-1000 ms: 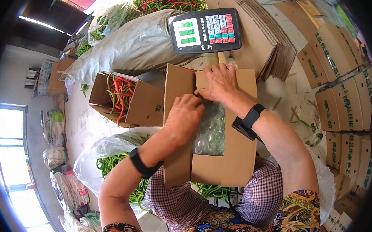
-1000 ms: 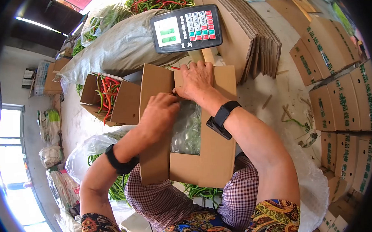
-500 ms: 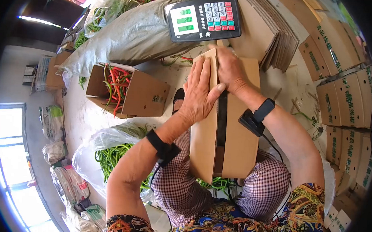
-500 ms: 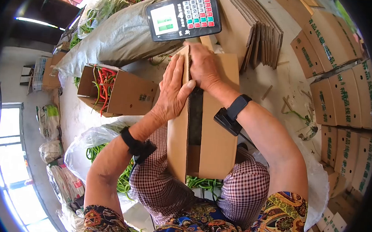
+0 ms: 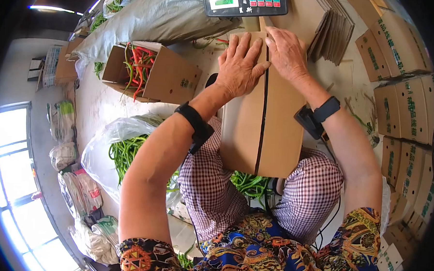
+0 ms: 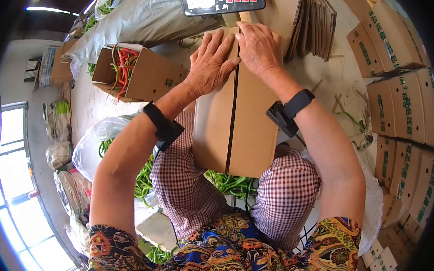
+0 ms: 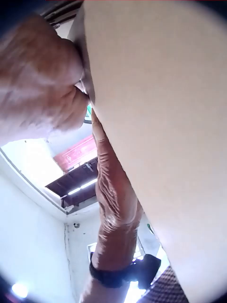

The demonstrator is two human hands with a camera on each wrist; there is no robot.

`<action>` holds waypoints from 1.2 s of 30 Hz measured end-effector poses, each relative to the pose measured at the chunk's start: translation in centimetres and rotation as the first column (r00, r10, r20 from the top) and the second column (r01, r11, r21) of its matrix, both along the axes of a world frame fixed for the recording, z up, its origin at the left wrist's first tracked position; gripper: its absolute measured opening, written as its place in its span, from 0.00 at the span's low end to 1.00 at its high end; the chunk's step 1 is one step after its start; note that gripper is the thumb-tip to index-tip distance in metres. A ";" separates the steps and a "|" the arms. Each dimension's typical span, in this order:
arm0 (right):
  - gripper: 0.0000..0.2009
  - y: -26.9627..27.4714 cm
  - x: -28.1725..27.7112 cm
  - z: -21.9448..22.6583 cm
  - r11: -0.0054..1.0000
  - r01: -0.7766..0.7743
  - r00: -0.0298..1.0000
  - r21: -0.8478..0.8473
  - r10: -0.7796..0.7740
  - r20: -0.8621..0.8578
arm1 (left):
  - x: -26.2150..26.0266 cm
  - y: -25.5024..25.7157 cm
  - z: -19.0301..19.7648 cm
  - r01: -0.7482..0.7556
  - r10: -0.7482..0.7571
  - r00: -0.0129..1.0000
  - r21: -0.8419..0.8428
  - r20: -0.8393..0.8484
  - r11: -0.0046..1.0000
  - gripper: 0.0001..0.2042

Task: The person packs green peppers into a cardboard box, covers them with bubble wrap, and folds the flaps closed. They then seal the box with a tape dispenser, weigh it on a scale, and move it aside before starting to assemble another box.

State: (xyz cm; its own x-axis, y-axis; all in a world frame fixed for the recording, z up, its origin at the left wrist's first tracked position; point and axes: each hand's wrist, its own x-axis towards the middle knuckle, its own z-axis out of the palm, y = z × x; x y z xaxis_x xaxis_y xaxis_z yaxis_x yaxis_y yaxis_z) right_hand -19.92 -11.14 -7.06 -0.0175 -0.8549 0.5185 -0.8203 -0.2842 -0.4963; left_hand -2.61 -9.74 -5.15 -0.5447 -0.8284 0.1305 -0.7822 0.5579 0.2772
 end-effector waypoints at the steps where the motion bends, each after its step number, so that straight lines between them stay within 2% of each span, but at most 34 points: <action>1: 0.16 0.1 -0.3 -0.3 1.000 -0.006 1.000 0.003 0.006 0.001 | -0.1 0.2 0.1 -0.006 0.006 1.000 0.003 0.001 1.000 0.34; 4: 0.19 0.0 -0.9 -0.8 0.999 -0.038 0.999 -0.025 0.039 0.015 | -0.7 0.6 1.1 -0.011 0.010 0.999 0.034 0.032 0.999 0.37; 6: 0.23 0.1 -1.2 -0.9 0.997 -0.061 0.998 -0.055 0.061 -0.014 | -1.1 0.7 1.7 -0.030 0.021 0.998 0.142 0.065 0.989 0.39; 7: 0.23 0.1 -1.4 -0.7 0.997 -0.061 0.998 -0.056 0.060 -0.022 | -1.1 0.8 1.2 -0.028 0.020 0.998 0.141 0.056 0.990 0.39; 9: 0.23 -0.1 -1.6 0.2 0.981 -0.147 0.967 0.126 0.116 0.225 | -1.0 1.2 0.3 -0.013 0.020 0.993 -0.056 0.119 0.998 0.40; 10: 0.23 -0.1 -1.8 0.7 0.982 -0.145 0.970 0.124 0.117 0.212 | -1.1 1.2 -0.1 -0.014 0.020 0.994 -0.059 0.106 0.998 0.40; 12: 0.22 0.3 -2.4 1.2 0.939 -0.260 0.898 0.224 0.150 0.413 | -1.3 1.4 -0.8 -0.038 0.053 0.991 -0.123 0.122 0.992 0.40; 16: 0.20 0.0 -2.1 0.8 0.955 -0.229 0.900 0.188 0.134 0.414 | -1.4 1.5 -0.8 -0.021 0.037 0.996 -0.177 0.086 0.984 0.38; 18: 0.17 -0.4 -1.6 0.5 0.997 -0.054 0.911 0.054 0.027 0.412 | -1.8 1.0 -0.5 -0.008 0.013 0.999 -0.142 0.034 0.990 0.36; 19: 0.17 -0.4 -1.8 0.6 0.998 -0.040 0.915 0.058 0.013 0.402 | -2.2 0.3 -0.6 0.004 -0.001 1.000 -0.138 0.023 0.990 0.36; 21: 0.17 0.0 -2.7 0.9 0.959 -0.238 0.781 0.155 0.094 0.618 | -3.5 -1.2 -0.8 0.009 0.013 0.996 -0.229 0.093 0.973 0.35; 22: 0.18 0.5 -3.4 1.3 0.934 -0.323 0.698 0.153 0.126 0.705 | -4.1 -1.7 -0.7 0.012 0.025 0.991 -0.268 0.133 0.963 0.34; 23: 0.18 1.5 -5.0 1.9 0.939 -0.298 0.711 0.169 0.100 0.696 | -4.6 -2.0 -0.7 0.014 0.020 0.994 -0.299 0.109 0.954 0.32; 25: 0.18 4.2 -8.3 2.7 0.824 -0.524 0.349 0.215 -0.023 0.937 | -4.5 -2.2 -0.5 0.049 -0.024 0.996 -0.317 0.083 0.947 0.29; 26: 0.18 6.1 -10.6 2.7 0.821 -0.469 0.458 0.326 -0.090 0.885 | -4.5 -2.2 -0.2 0.051 -0.027 0.996 -0.291 0.086 0.955 0.28; 28: 0.18 10.6 -16.3 -0.5 0.764 -0.370 0.637 0.528 -0.206 0.743 | -5.2 -2.2 0.2 0.038 -0.007 0.994 -0.291 0.106 0.956 0.26; 30: 0.20 15.9 -20.0 -4.9 0.651 -0.164 0.701 0.741 -0.452 0.552 | -6.3 -1.8 0.7 0.005 0.029 0.991 -0.249 0.134 0.969 0.25; 31: 0.21 19.0 -21.9 -7.5 0.644 -0.020 0.859 0.765 -0.381 0.343 | -6.6 -1.8 1.0 0.007 0.029 0.989 -0.239 0.147 0.971 0.25; 32: 0.22 22.5 -23.9 -10.4 0.652 0.122 0.949 0.748 -0.297 0.104 | -6.6 -1.7 1.0 0.016 0.019 0.989 -0.234 0.149 0.972 0.25; 34: 0.24 31.0 -28.3 -16.0 0.671 0.352 0.936 0.652 -0.232 -0.266 | -6.6 -1.6 1.0 0.000 0.045 0.983 -0.248 0.176 0.969 0.25; 35: 0.26 34.2 -28.6 -16.0 0.312 0.503 0.849 0.806 -0.352 -0.394 | -6.5 -1.6 1.0 0.011 0.033 0.984 -0.244 0.176 0.970 0.25; 36: 0.24 39.0 -30.6 -18.8 0.188 0.545 0.783 0.817 -0.463 -0.415 | -6.5 -1.7 0.9 0.017 0.030 0.984 -0.260 0.175 0.965 0.25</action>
State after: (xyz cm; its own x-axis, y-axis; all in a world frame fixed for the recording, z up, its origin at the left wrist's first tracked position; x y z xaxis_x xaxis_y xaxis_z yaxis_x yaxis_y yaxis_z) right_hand -50.53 27.90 -25.90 -0.6351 -0.6020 -0.4839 -0.6482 0.7561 -0.0899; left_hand -9.08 -11.49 -4.28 -0.5729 -0.7824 0.2442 -0.8095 0.5869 -0.0186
